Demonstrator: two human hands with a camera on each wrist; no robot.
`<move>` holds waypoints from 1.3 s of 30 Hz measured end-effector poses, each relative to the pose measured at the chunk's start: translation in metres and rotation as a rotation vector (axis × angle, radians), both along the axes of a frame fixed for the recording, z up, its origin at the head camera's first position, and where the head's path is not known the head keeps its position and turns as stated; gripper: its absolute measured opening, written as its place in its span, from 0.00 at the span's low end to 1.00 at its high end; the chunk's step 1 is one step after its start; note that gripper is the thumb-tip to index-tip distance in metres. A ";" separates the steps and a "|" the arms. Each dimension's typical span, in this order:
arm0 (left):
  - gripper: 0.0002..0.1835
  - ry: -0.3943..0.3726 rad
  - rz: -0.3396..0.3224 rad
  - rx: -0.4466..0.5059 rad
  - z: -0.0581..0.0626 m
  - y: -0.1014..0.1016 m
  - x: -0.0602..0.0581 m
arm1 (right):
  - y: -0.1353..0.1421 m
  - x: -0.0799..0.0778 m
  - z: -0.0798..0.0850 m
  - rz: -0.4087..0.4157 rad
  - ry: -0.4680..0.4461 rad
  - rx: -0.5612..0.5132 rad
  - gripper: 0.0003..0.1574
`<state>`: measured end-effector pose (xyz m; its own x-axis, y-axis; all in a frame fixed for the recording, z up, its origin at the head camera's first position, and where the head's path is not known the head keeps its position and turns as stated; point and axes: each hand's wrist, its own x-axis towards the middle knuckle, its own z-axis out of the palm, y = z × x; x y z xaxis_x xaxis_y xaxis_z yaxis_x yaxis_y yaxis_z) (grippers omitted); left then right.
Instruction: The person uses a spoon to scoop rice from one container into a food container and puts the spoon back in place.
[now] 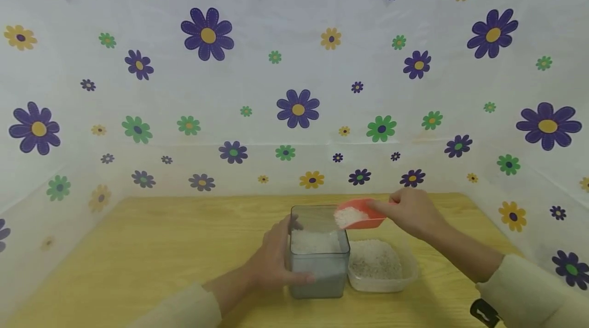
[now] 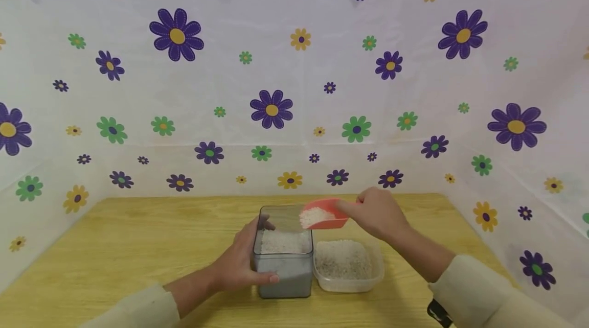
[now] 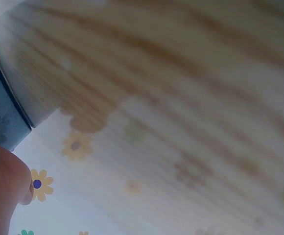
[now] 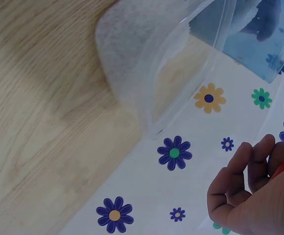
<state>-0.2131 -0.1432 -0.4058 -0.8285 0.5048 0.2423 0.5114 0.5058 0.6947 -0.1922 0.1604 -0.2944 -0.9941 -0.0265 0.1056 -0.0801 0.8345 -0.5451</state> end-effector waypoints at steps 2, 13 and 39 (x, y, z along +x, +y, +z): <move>0.63 0.000 0.005 -0.006 0.000 0.000 0.000 | 0.007 0.001 -0.001 -0.008 0.002 0.006 0.34; 0.64 0.013 0.004 -0.006 0.002 -0.002 -0.003 | 0.033 0.008 -0.019 0.027 0.075 0.025 0.32; 0.63 -0.009 0.003 -0.020 -0.003 -0.001 -0.002 | 0.033 0.018 -0.059 0.154 0.289 0.517 0.26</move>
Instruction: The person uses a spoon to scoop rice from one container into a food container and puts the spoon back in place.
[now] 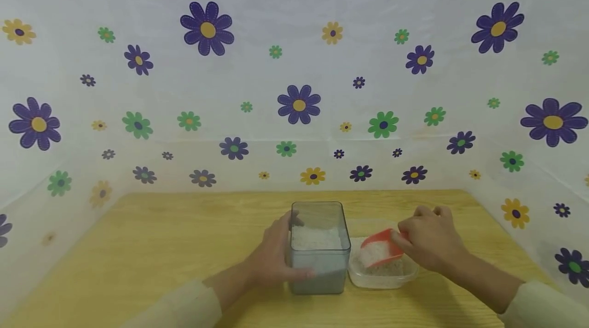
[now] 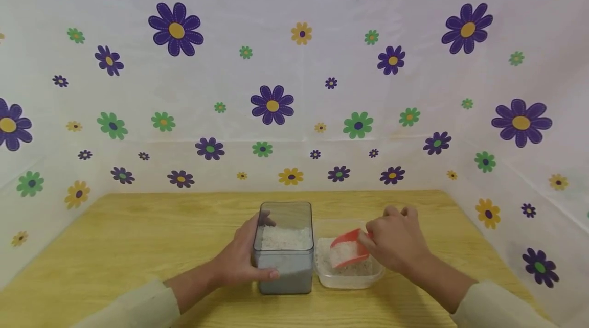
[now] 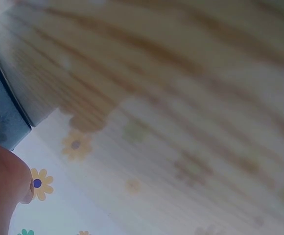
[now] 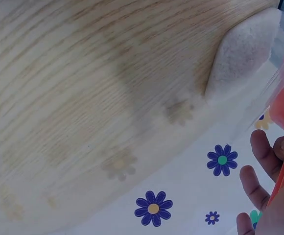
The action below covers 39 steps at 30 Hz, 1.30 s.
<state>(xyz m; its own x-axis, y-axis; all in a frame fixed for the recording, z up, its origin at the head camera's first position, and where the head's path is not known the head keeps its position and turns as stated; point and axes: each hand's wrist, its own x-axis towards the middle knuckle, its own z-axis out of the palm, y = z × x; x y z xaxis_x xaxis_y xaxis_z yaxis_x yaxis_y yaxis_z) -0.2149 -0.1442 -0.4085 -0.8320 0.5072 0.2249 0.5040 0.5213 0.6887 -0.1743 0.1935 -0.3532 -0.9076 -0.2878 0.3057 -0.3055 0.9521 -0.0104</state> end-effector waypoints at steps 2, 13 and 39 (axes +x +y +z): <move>0.63 -0.001 0.000 -0.003 0.000 0.000 0.000 | -0.001 0.000 0.000 0.025 0.030 0.036 0.26; 0.64 -0.003 -0.005 -0.002 0.003 0.000 0.000 | -0.006 -0.001 0.002 0.165 0.231 0.166 0.24; 0.62 -0.002 -0.010 0.013 0.001 -0.001 0.001 | -0.004 -0.016 0.035 0.502 0.755 0.391 0.27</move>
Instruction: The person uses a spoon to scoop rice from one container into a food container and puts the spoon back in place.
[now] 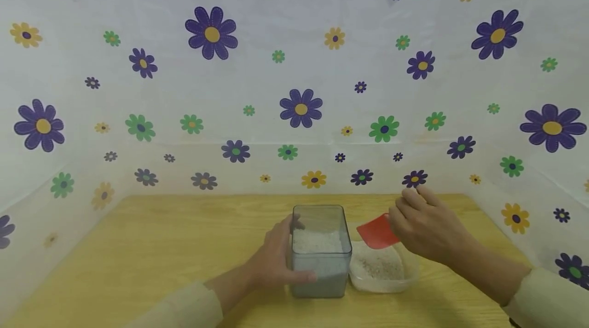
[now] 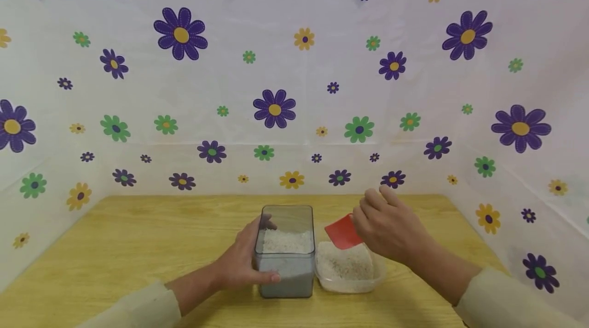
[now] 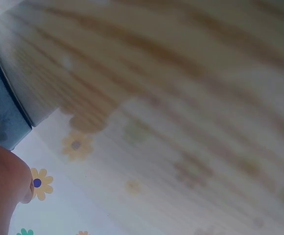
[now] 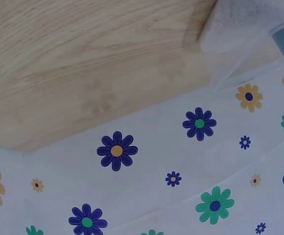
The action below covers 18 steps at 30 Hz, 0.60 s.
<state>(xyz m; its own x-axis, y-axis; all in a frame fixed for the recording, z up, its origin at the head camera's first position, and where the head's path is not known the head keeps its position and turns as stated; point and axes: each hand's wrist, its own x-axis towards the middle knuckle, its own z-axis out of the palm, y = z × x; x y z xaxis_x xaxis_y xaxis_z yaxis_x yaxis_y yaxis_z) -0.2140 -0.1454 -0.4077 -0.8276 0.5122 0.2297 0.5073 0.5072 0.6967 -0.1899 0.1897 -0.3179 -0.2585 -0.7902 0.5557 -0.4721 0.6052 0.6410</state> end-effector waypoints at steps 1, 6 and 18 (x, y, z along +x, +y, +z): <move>0.62 0.000 -0.001 0.001 0.000 0.000 0.000 | -0.002 -0.001 0.003 0.009 0.019 -0.002 0.27; 0.62 0.009 -0.006 -0.012 -0.001 0.001 0.000 | -0.017 -0.004 0.021 0.108 0.101 -0.067 0.24; 0.60 0.006 -0.004 0.010 -0.001 0.000 0.000 | -0.058 -0.011 0.048 0.083 0.110 -0.039 0.26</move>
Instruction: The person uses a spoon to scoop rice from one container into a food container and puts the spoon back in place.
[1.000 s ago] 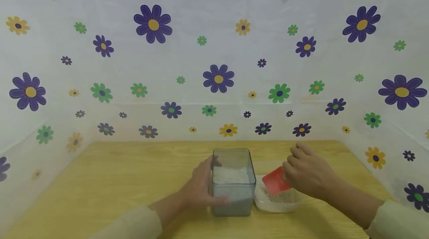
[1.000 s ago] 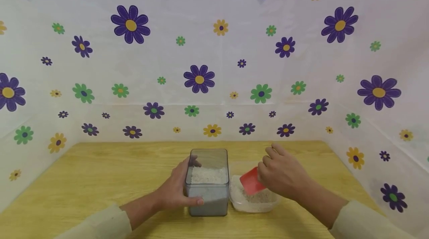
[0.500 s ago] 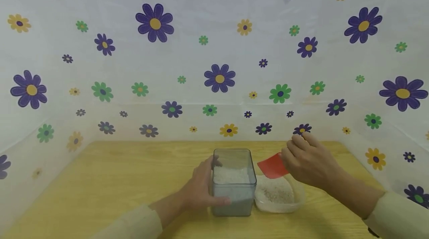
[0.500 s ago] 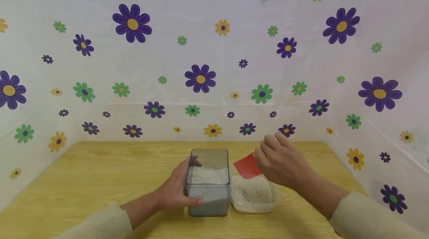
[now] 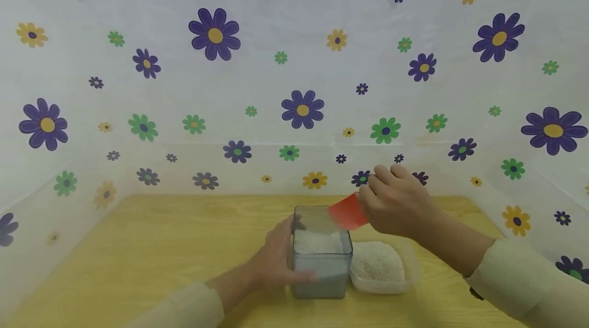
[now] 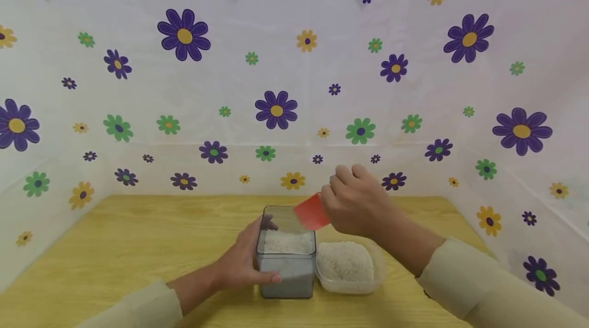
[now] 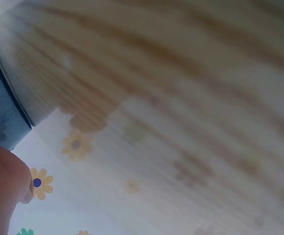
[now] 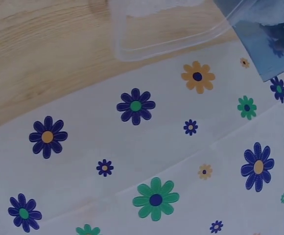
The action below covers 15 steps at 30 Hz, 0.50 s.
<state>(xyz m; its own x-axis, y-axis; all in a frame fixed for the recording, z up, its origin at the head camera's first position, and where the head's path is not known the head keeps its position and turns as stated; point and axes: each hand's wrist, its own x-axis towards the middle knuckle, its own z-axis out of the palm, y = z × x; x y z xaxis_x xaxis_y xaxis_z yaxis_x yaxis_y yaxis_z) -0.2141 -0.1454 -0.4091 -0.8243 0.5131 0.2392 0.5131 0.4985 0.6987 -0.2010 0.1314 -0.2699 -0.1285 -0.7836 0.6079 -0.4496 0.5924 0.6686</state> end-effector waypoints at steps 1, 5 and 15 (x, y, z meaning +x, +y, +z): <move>0.60 0.001 0.000 0.004 0.000 0.000 0.000 | -0.004 -0.002 -0.001 -0.013 -0.019 0.023 0.26; 0.59 0.003 -0.007 0.019 -0.003 0.000 0.000 | -0.020 -0.007 -0.004 -0.073 -0.083 0.142 0.22; 0.56 -0.004 -0.010 0.003 0.002 0.001 -0.001 | -0.059 -0.025 -0.015 -0.309 -0.306 0.442 0.16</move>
<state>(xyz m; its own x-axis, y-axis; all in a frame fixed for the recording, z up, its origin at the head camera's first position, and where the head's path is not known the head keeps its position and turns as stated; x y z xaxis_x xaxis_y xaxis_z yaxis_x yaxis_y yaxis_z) -0.2152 -0.1447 -0.4068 -0.8203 0.5202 0.2375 0.5149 0.4912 0.7025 -0.2264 0.0723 -0.2846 -0.5072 -0.8514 0.1341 -0.5116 0.4225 0.7482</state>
